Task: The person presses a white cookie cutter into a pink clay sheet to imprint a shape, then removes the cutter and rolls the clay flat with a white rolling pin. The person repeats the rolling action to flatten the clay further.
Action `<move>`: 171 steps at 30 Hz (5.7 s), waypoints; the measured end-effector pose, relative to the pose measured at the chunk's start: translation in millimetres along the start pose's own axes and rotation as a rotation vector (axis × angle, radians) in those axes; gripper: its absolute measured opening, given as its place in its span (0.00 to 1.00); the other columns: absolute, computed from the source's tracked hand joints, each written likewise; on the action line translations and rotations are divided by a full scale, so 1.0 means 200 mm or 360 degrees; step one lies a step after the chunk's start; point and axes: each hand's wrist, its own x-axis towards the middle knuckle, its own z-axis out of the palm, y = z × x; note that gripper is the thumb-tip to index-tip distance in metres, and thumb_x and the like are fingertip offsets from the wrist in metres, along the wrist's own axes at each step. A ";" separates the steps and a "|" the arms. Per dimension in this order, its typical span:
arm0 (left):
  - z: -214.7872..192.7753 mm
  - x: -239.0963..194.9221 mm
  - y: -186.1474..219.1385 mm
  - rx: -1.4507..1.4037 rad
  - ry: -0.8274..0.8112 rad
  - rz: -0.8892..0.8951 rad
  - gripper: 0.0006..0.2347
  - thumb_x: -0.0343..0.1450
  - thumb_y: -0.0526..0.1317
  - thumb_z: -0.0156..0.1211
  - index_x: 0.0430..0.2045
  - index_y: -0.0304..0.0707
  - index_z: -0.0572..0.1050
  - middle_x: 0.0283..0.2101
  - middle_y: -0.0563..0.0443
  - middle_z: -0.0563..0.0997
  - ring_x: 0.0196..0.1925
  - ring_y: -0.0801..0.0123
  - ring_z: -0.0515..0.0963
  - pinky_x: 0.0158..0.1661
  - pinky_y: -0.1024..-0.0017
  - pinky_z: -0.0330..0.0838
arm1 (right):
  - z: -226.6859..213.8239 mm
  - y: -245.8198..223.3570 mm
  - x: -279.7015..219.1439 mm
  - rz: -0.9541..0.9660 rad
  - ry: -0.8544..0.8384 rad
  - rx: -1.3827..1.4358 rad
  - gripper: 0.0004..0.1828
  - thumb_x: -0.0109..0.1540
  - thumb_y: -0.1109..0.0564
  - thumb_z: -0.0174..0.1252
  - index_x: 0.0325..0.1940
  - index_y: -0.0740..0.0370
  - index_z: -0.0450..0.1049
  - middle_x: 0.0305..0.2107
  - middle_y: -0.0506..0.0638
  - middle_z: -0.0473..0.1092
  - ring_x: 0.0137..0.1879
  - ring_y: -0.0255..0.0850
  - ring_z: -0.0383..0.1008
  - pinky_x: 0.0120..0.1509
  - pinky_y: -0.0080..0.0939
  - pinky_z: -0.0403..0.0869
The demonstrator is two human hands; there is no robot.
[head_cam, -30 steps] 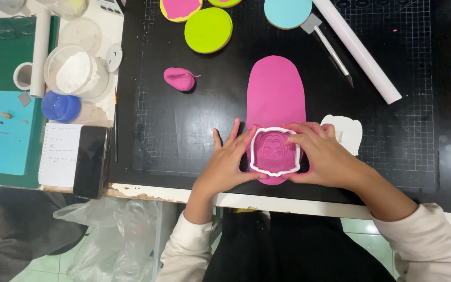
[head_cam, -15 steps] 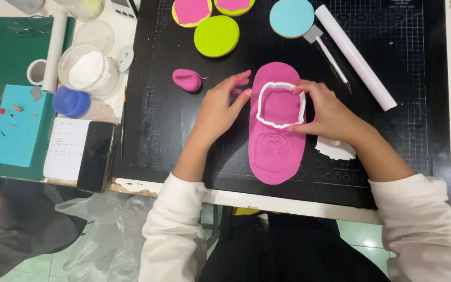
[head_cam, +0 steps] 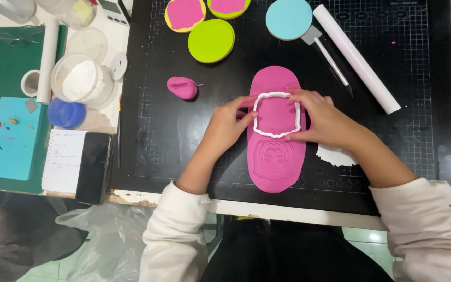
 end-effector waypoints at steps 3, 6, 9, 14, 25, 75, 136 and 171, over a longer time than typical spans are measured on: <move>-0.03 -0.02 0.07 -0.0025 -0.0031 -0.0029 0.17 0.71 0.39 0.65 0.55 0.43 0.76 0.49 0.40 0.84 0.44 0.51 0.87 0.42 0.64 0.84 | 0.01 0.01 0.00 -0.0013 0.0009 -0.0037 0.44 0.48 0.44 0.77 0.62 0.52 0.63 0.70 0.55 0.60 0.72 0.56 0.61 0.66 0.61 0.59; -0.03 -0.02 0.06 -0.0015 -0.0043 -0.0019 0.17 0.71 0.39 0.66 0.54 0.42 0.76 0.49 0.39 0.83 0.42 0.51 0.87 0.42 0.64 0.84 | 0.01 -0.01 -0.01 -0.0024 0.0033 -0.0026 0.44 0.49 0.44 0.77 0.63 0.53 0.63 0.69 0.57 0.60 0.72 0.57 0.61 0.66 0.61 0.59; -0.03 -0.02 0.04 -0.0034 -0.0054 -0.0028 0.16 0.71 0.37 0.65 0.55 0.43 0.76 0.49 0.41 0.82 0.39 0.59 0.88 0.41 0.67 0.84 | 0.02 0.02 -0.01 -0.0021 0.0027 -0.0054 0.45 0.48 0.42 0.77 0.64 0.52 0.63 0.70 0.56 0.59 0.72 0.56 0.61 0.66 0.61 0.59; -0.03 -0.02 0.05 -0.0015 -0.0087 -0.0020 0.17 0.71 0.36 0.65 0.55 0.43 0.76 0.49 0.39 0.81 0.40 0.54 0.87 0.41 0.65 0.84 | 0.02 0.01 -0.01 -0.0022 0.0015 -0.0084 0.47 0.49 0.42 0.77 0.66 0.55 0.63 0.69 0.57 0.60 0.72 0.56 0.60 0.66 0.61 0.59; -0.03 -0.02 0.04 -0.0049 -0.0126 -0.0016 0.18 0.71 0.35 0.64 0.57 0.46 0.75 0.51 0.37 0.79 0.43 0.49 0.87 0.42 0.63 0.84 | 0.01 0.01 -0.01 -0.0017 -0.0019 -0.0091 0.51 0.49 0.40 0.76 0.69 0.57 0.62 0.70 0.57 0.59 0.73 0.56 0.58 0.66 0.62 0.59; 0.00 0.07 0.22 0.1509 -0.0495 0.0098 0.29 0.64 0.52 0.72 0.60 0.47 0.73 0.56 0.49 0.74 0.58 0.52 0.65 0.51 0.48 0.57 | -0.07 -0.21 0.09 0.0266 -0.0300 -0.0958 0.52 0.50 0.32 0.71 0.72 0.54 0.66 0.61 0.52 0.68 0.68 0.55 0.60 0.56 0.73 0.59; 0.16 0.02 0.14 0.1232 -0.0202 0.0931 0.25 0.75 0.58 0.41 0.57 0.39 0.68 0.55 0.53 0.81 0.76 0.54 0.52 0.60 0.14 0.35 | 0.20 0.41 -0.62 0.0471 0.0708 -0.0490 0.21 0.61 0.34 0.62 0.54 0.40 0.81 0.53 0.41 0.70 0.60 0.48 0.66 0.61 0.55 0.56; -0.23 -0.04 -0.05 0.0668 0.0366 0.0503 0.12 0.77 0.51 0.52 0.30 0.49 0.78 0.24 0.54 0.79 0.34 0.59 0.82 0.50 0.56 0.72 | 0.23 0.04 0.07 0.0012 0.0321 -0.0838 0.17 0.67 0.41 0.58 0.55 0.47 0.77 0.50 0.46 0.72 0.58 0.45 0.67 0.60 0.60 0.57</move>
